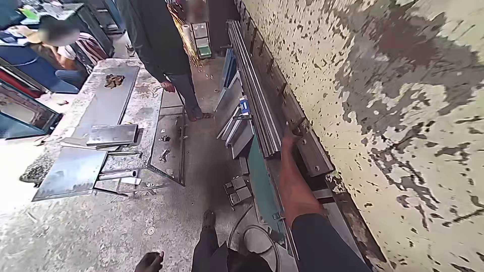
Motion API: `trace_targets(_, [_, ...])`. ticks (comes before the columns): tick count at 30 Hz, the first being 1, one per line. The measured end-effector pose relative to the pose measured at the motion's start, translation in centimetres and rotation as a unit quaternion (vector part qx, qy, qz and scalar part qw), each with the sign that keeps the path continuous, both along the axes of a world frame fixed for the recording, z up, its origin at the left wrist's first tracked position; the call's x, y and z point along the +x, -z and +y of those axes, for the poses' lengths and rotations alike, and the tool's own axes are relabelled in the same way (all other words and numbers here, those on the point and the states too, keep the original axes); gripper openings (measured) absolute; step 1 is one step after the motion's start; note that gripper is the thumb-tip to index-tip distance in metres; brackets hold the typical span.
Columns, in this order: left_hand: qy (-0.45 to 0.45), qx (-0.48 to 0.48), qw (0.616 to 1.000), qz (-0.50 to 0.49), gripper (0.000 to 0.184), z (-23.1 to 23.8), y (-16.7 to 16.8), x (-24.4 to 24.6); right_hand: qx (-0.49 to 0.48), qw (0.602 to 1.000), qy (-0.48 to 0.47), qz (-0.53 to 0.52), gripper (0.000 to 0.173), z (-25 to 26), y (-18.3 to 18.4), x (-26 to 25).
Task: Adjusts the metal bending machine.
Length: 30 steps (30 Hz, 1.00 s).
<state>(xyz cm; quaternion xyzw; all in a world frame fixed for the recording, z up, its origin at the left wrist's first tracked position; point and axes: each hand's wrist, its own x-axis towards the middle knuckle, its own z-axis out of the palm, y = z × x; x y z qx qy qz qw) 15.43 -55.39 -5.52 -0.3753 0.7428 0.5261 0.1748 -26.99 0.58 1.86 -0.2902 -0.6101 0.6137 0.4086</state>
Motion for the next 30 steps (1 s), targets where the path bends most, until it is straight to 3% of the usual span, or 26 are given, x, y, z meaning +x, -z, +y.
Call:
trace_targets(2, [0.024,-0.001,0.996,0.081,0.037,-0.7,-0.9,-1.2,-0.033,0.997,-0.055,0.050,0.086,1.3,1.0,-0.8])
trace_targets(5, [0.019,0.009,0.987,0.160,0.029,0.0,-4.2,-2.2,0.039,0.986,-0.122,-0.106,0.088,3.3,1.2,2.0])
trace_targets(8, [0.047,-0.013,0.984,0.170,0.028,-0.9,-6.3,-0.5,0.081,0.937,-0.206,-0.270,0.083,0.0,-3.6,5.7])
trace_targets(14, [0.084,-0.085,0.977,0.178,0.027,-6.4,-5.0,-4.9,0.098,0.929,-0.104,-0.342,0.101,-0.2,-3.4,5.1])
trace_targets(17, [0.084,-0.108,0.971,0.196,0.027,-10.7,-3.7,-11.9,0.105,0.927,-0.085,-0.350,0.097,-2.3,-4.3,5.2])
trace_targets(19, [0.126,-0.146,0.962,0.196,0.030,-12.9,-3.3,-18.4,0.153,0.912,-0.099,-0.367,0.080,-3.1,-5.7,6.9])
trace_targets(22, [0.215,-0.249,0.930,0.166,0.031,-15.3,-3.7,-29.4,0.252,0.815,-0.107,-0.510,0.061,-4.4,-6.9,9.4])
trace_targets(24, [0.255,-0.319,0.904,0.124,0.043,-17.0,-3.2,-35.8,0.276,0.772,-0.145,-0.553,0.052,-7.0,-6.4,11.1])
trace_targets(27, [0.338,-0.410,0.842,0.097,0.066,-20.0,-0.8,-43.3,0.275,0.743,-0.300,-0.532,0.040,-11.1,-4.0,14.1])
trace_targets(30, [0.463,-0.469,0.751,0.048,0.050,-22.0,1.7,-47.7,0.252,0.699,-0.418,-0.523,0.036,-13.9,-2.0,15.9])
